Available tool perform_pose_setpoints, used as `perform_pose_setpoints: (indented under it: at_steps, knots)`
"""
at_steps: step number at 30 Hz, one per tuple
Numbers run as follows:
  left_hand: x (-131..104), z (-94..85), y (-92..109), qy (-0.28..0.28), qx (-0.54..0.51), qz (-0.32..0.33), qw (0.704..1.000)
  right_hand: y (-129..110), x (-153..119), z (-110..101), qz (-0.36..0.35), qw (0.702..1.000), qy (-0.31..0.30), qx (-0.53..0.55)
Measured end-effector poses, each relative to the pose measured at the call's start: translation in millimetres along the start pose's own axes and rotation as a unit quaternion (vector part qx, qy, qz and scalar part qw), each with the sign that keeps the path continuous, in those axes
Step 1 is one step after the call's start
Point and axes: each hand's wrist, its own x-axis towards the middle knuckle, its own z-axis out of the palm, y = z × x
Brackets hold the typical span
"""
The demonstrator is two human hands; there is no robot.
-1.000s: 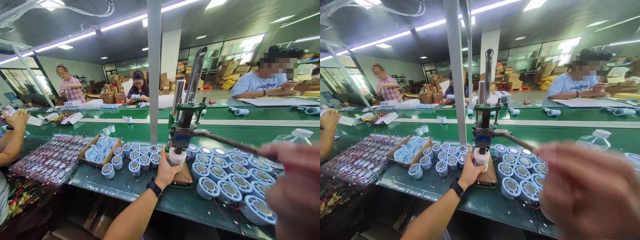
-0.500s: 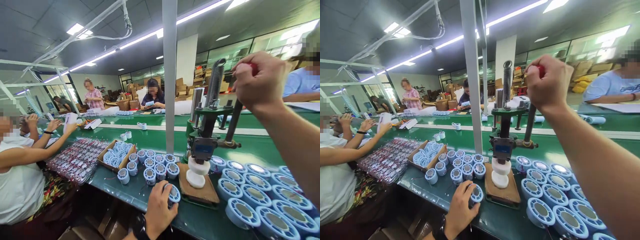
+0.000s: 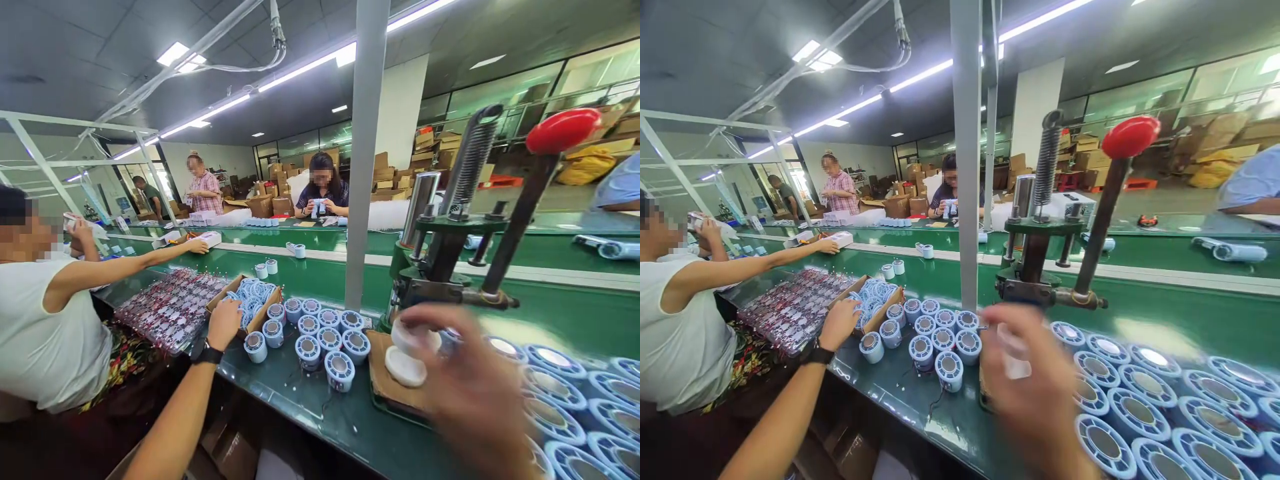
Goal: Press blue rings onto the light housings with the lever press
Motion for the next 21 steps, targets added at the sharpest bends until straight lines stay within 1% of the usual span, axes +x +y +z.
perform_pose_setpoints:
  at_steps: [1,2,4,5,6,7,8,9,11,13,15,17,19,21]
  knots:
    - [9,-0.6,-14,-0.015,0.008,0.0,1.0,-8,-24,29,-0.004,0.998,-0.054,0.022]
    - [14,0.2,-23,-0.028,0.017,0.001,0.999,-14,-46,60,-0.003,0.992,-0.121,0.035]
    - [19,3.8,-31,-0.039,0.032,0.003,0.999,-27,-77,126,0.021,0.966,-0.257,0.02]
    - [18,5.5,-32,-0.039,0.036,0.004,0.999,-32,-86,156,0.042,0.951,-0.305,-0.01]
    - [18,6.7,-32,-0.036,0.037,0.005,0.999,-36,-93,183,0.064,0.938,-0.337,-0.045]
    - [17,7.1,-31,-0.032,0.036,0.005,0.999,-40,-97,205,0.084,0.929,-0.353,-0.074]
    - [17,6.8,-31,-0.026,0.031,0.005,0.999,-43,-99,222,0.104,0.924,-0.355,-0.097]
    - [17,5.8,-32,-0.017,0.025,0.004,1.0,-45,-100,234,0.12,0.921,-0.352,-0.111]
    - [18,2.2,-35,0.003,0.007,0.0,1.0,-48,-102,245,0.134,0.922,-0.343,-0.118]
    - [18,-2.6,-39,0.023,-0.014,-0.003,1.0,-50,-105,244,0.131,0.925,-0.34,-0.111]
    - [14,-8.0,-41,0.038,-0.034,-0.007,0.999,-49,-110,235,0.124,0.924,-0.349,-0.093]
    - [2,-12.9,-39,0.051,-0.052,-0.014,0.997,-46,-116,220,0.123,0.922,-0.362,-0.058]
    - [-17,-15.0,-34,0.057,-0.07,-0.017,0.996,-39,-122,204,0.132,0.921,-0.366,-0.006]
    - [-43,-11.1,-26,0.042,-0.098,-0.006,0.994,-29,-126,187,0.154,0.921,-0.355,0.051]
